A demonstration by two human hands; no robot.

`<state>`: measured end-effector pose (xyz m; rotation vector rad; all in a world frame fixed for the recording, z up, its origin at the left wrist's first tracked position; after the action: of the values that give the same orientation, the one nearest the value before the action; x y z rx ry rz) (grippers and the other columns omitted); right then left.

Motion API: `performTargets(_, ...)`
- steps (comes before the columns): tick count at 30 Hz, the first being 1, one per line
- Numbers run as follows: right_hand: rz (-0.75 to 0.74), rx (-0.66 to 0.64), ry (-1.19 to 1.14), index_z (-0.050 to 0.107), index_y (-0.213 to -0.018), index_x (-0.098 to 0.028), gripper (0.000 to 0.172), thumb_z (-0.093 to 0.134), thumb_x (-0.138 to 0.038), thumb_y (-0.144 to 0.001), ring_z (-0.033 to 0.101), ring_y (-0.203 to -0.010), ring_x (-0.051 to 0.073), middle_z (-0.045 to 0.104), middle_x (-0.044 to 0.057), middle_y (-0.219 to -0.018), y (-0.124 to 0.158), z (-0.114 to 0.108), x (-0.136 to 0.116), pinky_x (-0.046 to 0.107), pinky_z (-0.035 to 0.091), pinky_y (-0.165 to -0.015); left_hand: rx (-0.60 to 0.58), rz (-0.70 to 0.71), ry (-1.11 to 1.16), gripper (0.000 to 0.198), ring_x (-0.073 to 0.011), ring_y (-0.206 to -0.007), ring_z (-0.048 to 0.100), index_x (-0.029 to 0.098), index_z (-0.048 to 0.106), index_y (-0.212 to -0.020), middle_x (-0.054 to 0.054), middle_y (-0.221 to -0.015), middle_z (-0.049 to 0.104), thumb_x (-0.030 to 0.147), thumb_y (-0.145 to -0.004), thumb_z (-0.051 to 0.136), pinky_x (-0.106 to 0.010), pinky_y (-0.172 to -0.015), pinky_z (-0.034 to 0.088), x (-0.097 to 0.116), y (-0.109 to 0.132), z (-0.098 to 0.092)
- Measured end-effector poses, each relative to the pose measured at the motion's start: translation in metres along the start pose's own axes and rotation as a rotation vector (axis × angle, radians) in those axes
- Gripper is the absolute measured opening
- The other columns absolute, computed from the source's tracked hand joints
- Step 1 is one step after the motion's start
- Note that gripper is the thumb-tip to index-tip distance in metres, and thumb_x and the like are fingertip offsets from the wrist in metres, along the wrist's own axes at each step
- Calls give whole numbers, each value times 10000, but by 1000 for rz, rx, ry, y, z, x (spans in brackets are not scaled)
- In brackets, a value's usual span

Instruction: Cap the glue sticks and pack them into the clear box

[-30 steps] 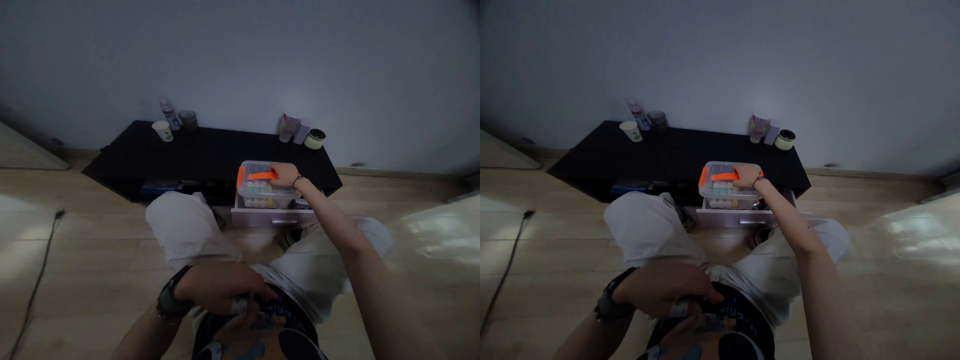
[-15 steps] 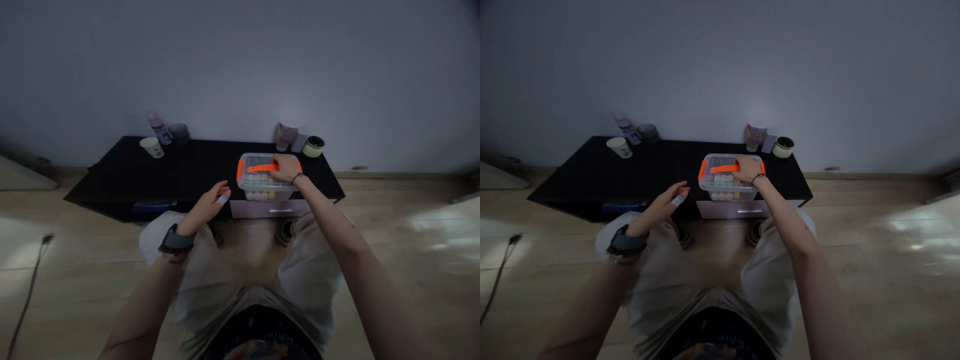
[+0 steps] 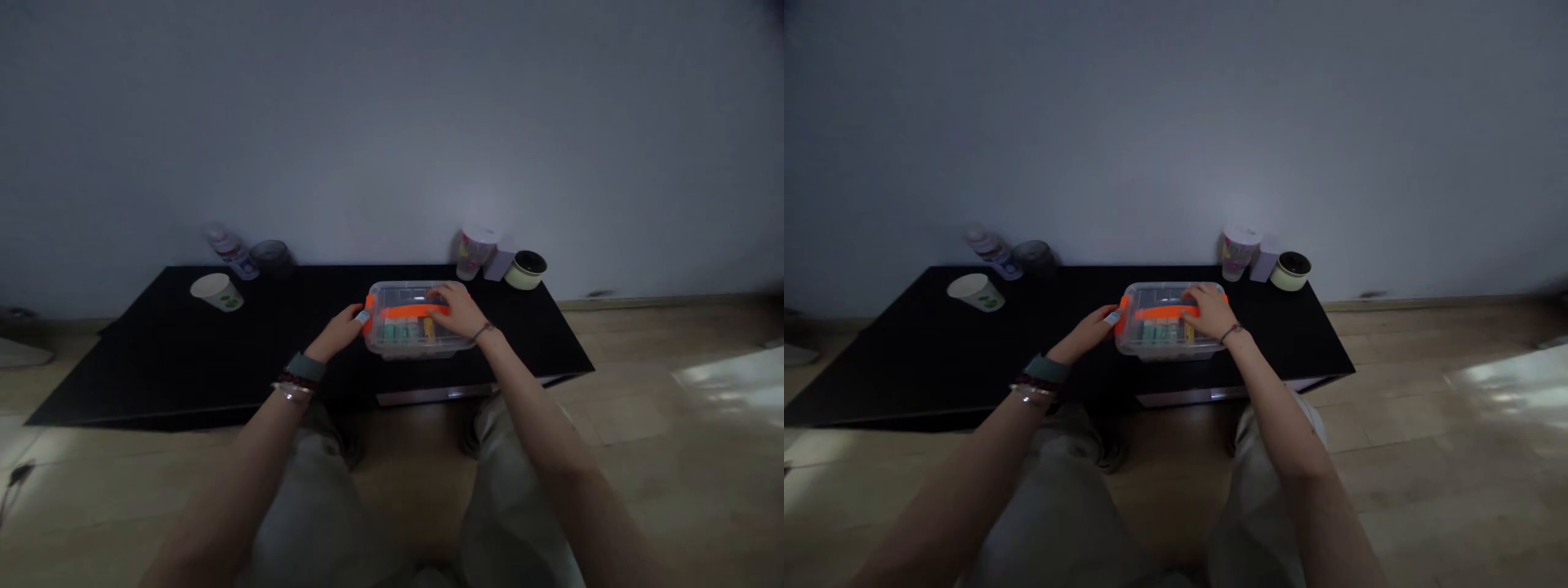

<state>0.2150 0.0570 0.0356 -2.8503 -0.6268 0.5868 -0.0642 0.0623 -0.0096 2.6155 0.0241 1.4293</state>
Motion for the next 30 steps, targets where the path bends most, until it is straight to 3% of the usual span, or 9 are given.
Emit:
performTargets(3,340,40,114,630,-1153,-141,344,555,-406,-947,581,-1118,315,645,180,-1167,15,-19,17,387,429,-945,-66,13,-71,540,-298,-1081,664,142,633,-1277,-132,-1180,718,486,-872,534,-396,-930,516,0,-8,-2)
performTargets(5,556,-75,169,645,-1107,-140,373,524,-465,-971,628,-1043,321,682,183,-1081,25,-26,26,372,446,-861,-95,8,-155,541,-311,-1129,652,164,614,-1321,-135,-1255,693,474,-889,514,-402,-950,506,4,-9,-4)
performTargets(7,647,-194,181,658,-1068,-146,384,509,-490,-983,658,-999,314,710,172,-1024,31,-28,29,348,446,-805,-124,-23,-258,567,-328,-1126,657,184,576,-1381,-142,-1279,682,485,-908,494,-417,-940,505,9,-8,-4)
performTargets(15,716,-200,209,639,-1145,-128,407,371,-421,-1056,693,-1035,286,733,175,-1070,25,-23,17,299,443,-780,-134,-79,-543,484,-332,-1163,653,212,529,-1413,-145,-1291,680,359,-971,399,-401,-925,494,36,10,-2)
performTargets(20,766,-157,183,669,-1104,-114,345,350,-232,-1049,698,-1022,257,729,185,-1089,24,-15,21,284,435,-813,-136,-90,-608,459,-355,-1189,639,214,551,-1379,-162,-1334,655,295,-963,375,-427,-925,490,44,15,-7)
performTargets(23,774,-83,137,668,-1124,-122,343,351,-225,-1043,687,-1015,251,723,170,-1097,22,-10,23,287,437,-813,-131,-74,-583,471,-356,-1198,635,219,548,-1387,-158,-1328,660,282,-958,364,-434,-941,484,42,16,-8)
performTargets(26,716,83,136,604,-1266,-143,340,379,-246,-1033,646,-1061,245,683,149,-1196,20,-6,21,297,446,-818,-87,-88,-554,474,-371,-1155,654,210,565,-1373,-177,-1278,682,294,-941,388,-459,-934,487,32,12,-5)
performTargets(30,607,208,150,599,-1269,-162,325,424,-263,-1014,589,-1101,249,637,134,-1243,20,1,21,313,449,-847,34,-48,-261,400,-316,-1098,672,165,663,-1185,-153,-1192,715,292,-901,412,-404,-943,496,12,0,0)
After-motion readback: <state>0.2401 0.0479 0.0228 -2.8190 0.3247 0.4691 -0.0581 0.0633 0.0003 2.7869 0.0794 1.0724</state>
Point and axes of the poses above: each hand's wrist, its own y-axis away from the middle knuckle, its own z-axis out of the palm, x = y × z, the point moved 2 cm from there along -y, towards the middle knuckle
